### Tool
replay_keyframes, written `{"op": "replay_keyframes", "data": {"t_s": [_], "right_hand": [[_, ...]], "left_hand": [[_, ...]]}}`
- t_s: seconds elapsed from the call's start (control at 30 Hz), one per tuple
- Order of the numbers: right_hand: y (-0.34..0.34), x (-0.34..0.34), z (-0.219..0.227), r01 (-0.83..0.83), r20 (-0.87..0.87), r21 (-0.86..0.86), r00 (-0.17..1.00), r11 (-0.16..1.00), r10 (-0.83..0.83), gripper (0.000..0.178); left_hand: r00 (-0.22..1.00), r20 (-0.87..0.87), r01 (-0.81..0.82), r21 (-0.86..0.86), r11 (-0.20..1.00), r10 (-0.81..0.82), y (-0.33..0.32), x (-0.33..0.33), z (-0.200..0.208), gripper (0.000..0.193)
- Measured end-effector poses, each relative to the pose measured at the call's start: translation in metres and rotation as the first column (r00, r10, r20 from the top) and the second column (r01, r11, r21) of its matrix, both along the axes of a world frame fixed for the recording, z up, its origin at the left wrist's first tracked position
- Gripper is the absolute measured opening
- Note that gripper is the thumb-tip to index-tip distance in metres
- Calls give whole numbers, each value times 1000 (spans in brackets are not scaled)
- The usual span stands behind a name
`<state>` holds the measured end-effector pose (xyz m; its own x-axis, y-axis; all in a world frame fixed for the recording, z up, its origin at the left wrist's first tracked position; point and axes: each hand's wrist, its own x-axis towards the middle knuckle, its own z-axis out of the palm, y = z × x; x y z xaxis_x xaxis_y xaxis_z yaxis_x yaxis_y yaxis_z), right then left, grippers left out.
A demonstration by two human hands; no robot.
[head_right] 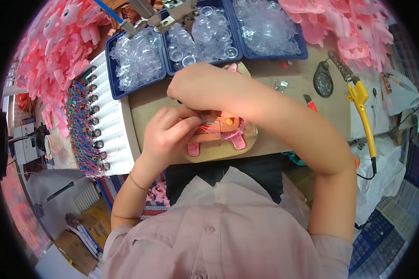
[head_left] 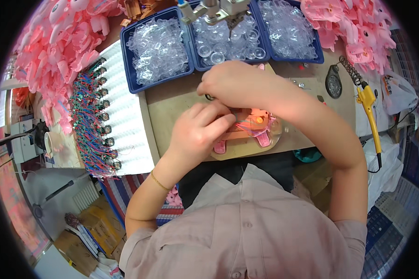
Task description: Assembling electronic and structural components of a pink toy horse on a factory production line.
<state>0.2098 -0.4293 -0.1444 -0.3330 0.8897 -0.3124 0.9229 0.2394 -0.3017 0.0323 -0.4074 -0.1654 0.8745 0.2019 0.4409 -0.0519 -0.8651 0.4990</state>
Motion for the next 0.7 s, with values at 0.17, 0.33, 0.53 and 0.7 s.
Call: {"op": "replay_keyframes", "data": {"t_s": [0.17,0.33,0.53,0.7], "right_hand": [[-44,23,-4,381,-460,360,867,852,-193,24],[-87,36,6,678,-648,-302,370,670,-666,19],[-95,35,-17,452,-410,401,866,797,-285,25],[-103,28,-21,532,-372,423,840,734,-395,21]], "left_hand": [[997,-50,-69,-113,991,64,-1,4,3,18],[981,-194,-112,-528,842,9,12,6,5,12],[939,-343,-247,-677,693,0,16,11,7,14],[926,-371,-278,-792,544,-66,19,11,5,15]]}}
